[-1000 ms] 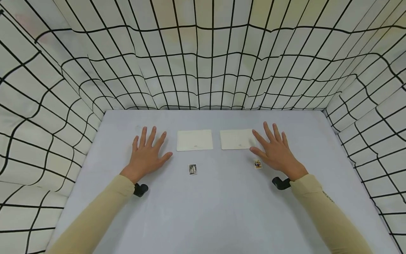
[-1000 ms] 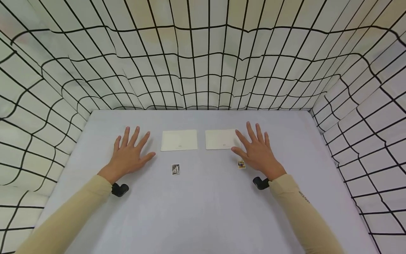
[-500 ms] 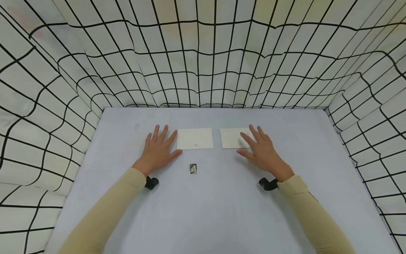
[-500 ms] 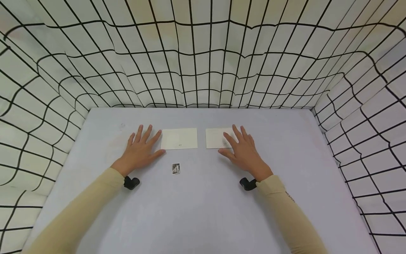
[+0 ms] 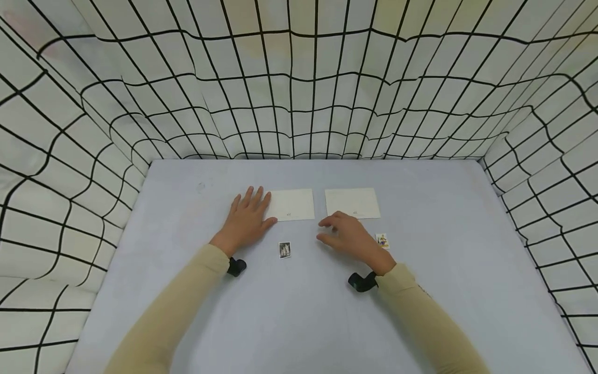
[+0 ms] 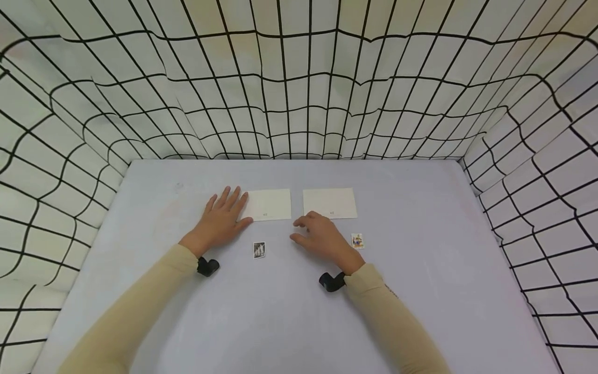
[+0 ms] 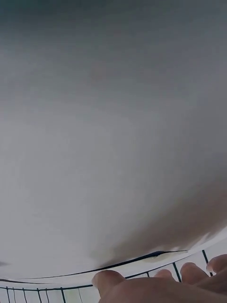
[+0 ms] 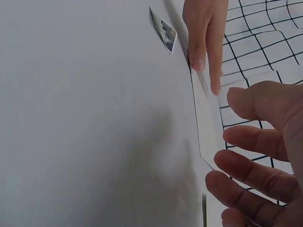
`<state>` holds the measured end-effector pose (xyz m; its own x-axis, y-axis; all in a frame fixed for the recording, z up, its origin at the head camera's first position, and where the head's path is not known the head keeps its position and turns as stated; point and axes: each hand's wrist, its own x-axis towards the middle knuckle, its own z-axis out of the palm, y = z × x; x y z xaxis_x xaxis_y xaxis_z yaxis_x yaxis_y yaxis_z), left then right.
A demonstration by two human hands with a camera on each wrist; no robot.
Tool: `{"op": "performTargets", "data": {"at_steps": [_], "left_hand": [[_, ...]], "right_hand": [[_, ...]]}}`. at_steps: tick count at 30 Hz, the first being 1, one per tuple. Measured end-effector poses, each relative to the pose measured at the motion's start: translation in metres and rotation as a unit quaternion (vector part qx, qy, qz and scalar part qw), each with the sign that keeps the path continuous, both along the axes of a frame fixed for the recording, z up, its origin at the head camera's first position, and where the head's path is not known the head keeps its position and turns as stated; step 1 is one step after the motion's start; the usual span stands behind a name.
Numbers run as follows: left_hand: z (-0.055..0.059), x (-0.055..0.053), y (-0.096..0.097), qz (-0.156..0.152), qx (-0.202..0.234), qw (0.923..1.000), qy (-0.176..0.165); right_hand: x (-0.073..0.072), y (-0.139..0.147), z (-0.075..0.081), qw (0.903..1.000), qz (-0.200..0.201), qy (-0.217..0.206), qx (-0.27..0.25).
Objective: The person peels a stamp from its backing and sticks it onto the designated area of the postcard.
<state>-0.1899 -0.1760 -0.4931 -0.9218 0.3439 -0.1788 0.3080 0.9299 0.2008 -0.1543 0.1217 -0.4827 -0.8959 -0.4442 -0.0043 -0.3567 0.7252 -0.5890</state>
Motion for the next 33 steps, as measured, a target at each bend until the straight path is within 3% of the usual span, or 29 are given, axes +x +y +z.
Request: {"op": "performTargets", "data": {"at_steps": [6,11,15,24,33], "left_hand": [[-0.001,0.001,0.007,-0.013,-0.008,0.9998,-0.012],[0.004,0.004,0.009,-0.027,0.009,0.9992,-0.028],[0.008,0.006,0.009,-0.036,0.013,0.9988,-0.031],[0.005,0.007,0.003,-0.046,0.005,0.9983,-0.037],[0.002,0.005,0.003,-0.051,-0.011,0.9980,-0.035]], "right_hand": [[0.003,-0.033,-0.005,0.9991,0.039,-0.019,0.004],[0.008,-0.060,-0.006,0.9967,0.075,-0.028,0.015],[0.012,-0.074,-0.009,0.9963,0.075,-0.025,0.034],[0.014,-0.082,-0.015,0.9950,0.075,-0.017,0.063],[0.012,-0.079,-0.012,0.9955,0.089,-0.007,0.030]]}}
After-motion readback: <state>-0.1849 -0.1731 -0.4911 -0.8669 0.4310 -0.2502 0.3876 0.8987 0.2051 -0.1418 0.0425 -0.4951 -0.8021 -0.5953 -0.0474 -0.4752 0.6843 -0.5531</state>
